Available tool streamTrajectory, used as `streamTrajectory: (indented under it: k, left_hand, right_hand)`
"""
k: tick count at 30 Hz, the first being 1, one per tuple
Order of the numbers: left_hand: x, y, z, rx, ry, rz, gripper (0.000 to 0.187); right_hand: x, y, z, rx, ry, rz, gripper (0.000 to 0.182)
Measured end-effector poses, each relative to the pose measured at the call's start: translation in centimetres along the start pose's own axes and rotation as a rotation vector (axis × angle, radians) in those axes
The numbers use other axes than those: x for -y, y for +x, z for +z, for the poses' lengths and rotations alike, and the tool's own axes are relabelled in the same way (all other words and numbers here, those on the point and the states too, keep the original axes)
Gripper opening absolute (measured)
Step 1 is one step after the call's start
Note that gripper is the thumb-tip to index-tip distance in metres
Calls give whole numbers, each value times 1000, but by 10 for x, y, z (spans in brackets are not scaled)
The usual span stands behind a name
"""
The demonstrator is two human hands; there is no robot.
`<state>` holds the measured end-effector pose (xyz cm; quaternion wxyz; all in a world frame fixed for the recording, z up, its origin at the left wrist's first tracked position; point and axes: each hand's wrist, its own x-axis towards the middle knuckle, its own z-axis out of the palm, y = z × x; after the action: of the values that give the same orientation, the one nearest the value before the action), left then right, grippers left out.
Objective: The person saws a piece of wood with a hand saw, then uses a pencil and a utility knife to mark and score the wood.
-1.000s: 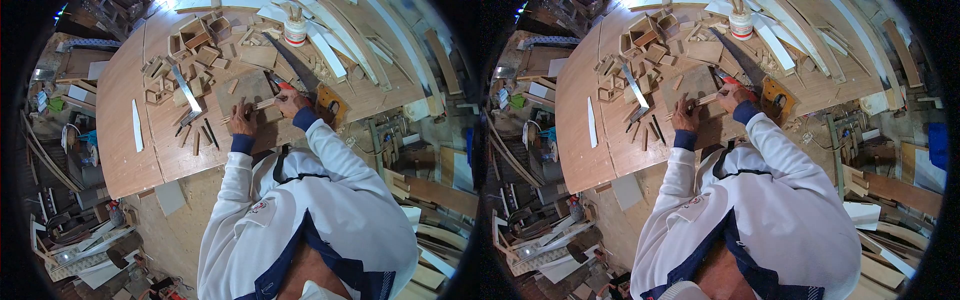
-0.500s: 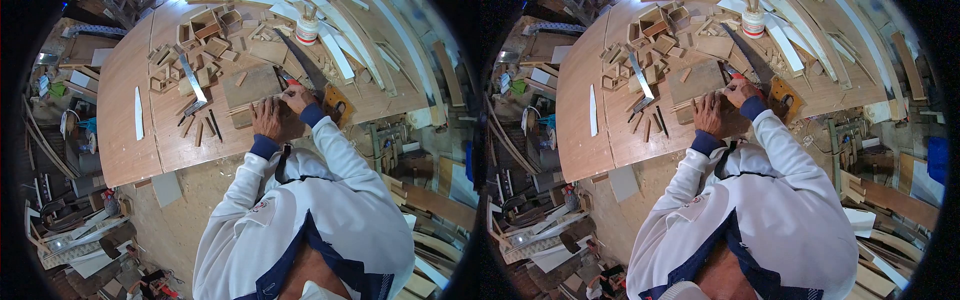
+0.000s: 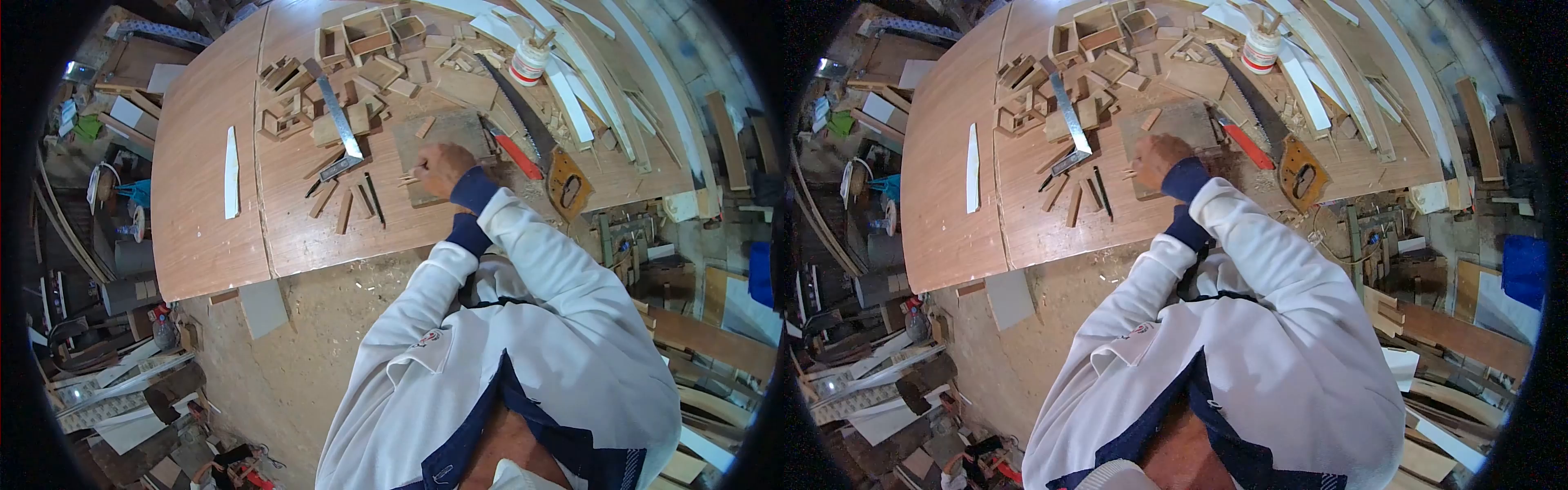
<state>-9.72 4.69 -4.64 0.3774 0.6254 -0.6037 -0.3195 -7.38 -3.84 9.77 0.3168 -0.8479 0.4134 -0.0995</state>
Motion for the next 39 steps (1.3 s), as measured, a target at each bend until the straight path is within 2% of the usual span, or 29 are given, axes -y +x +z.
streamTrajectory:
  k: [2,5,6,7,9,10,13,14,15,17,21,24,26,27,29,31,32,33,35,36,37,39]
  left_hand:
    - [-14,6,-3,-100,343,5,41]
    - [-34,27,-11,-247,864,24,43]
    - [-34,32,-9,-290,1037,35,43]
    - [-30,35,-7,-291,1033,43,43]
    - [-15,38,2,-313,900,59,63]
    - [-29,37,-4,-379,916,83,43]
    - [-40,33,-14,-277,884,81,44]
    - [-39,31,-17,-258,889,100,47]
    - [-39,31,-19,-257,888,103,47]
    - [-40,30,-21,-240,837,110,48]
    - [-40,31,-20,-234,847,115,50]
    - [-38,33,-14,-290,863,116,53]
    - [-35,33,-14,-271,937,102,53]
    - [-43,31,-21,-268,936,99,53]
    - [-58,26,-29,-266,1104,90,53]
    - [13,40,24,-291,1083,65,48]
    - [6,38,20,-293,1080,55,48]
    - [-11,33,5,-162,1045,41,45]
    - [-49,25,-32,94,969,17,40]
    - [-57,23,-39,221,926,7,37]
    - [-55,23,-35,215,924,3,37]
    - [-54,24,-32,-38,976,73,41]
  right_hand:
    - [24,7,16,189,-150,-44,25]
    - [54,14,45,223,-239,-112,26]
    - [59,17,59,214,-321,-193,25]
    - [62,20,72,209,-325,-188,25]
    - [67,25,99,303,-399,-190,23]
    - [51,35,139,297,-551,-228,22]
    - [57,21,139,228,-426,-114,23]
    - [76,24,130,549,-791,-85,28]
    - [69,29,138,547,-791,-82,28]
    - [60,33,141,512,-460,12,34]
    - [63,36,124,645,-412,131,39]
    - [58,35,128,627,-410,119,43]
    - [60,31,127,301,-316,125,48]
    - [61,30,119,305,-316,126,48]
    - [56,29,93,-3,-44,-66,29]
    - [47,25,47,-189,79,-204,28]
    - [40,24,26,-194,184,-174,27]
    - [28,26,9,-201,289,-144,27]
    - [-14,39,-3,-303,258,-260,24]
    - [-14,33,-17,-298,257,-265,24]
    - [-13,29,-34,-228,209,-218,25]
    - [-24,26,-47,-151,159,-179,26]
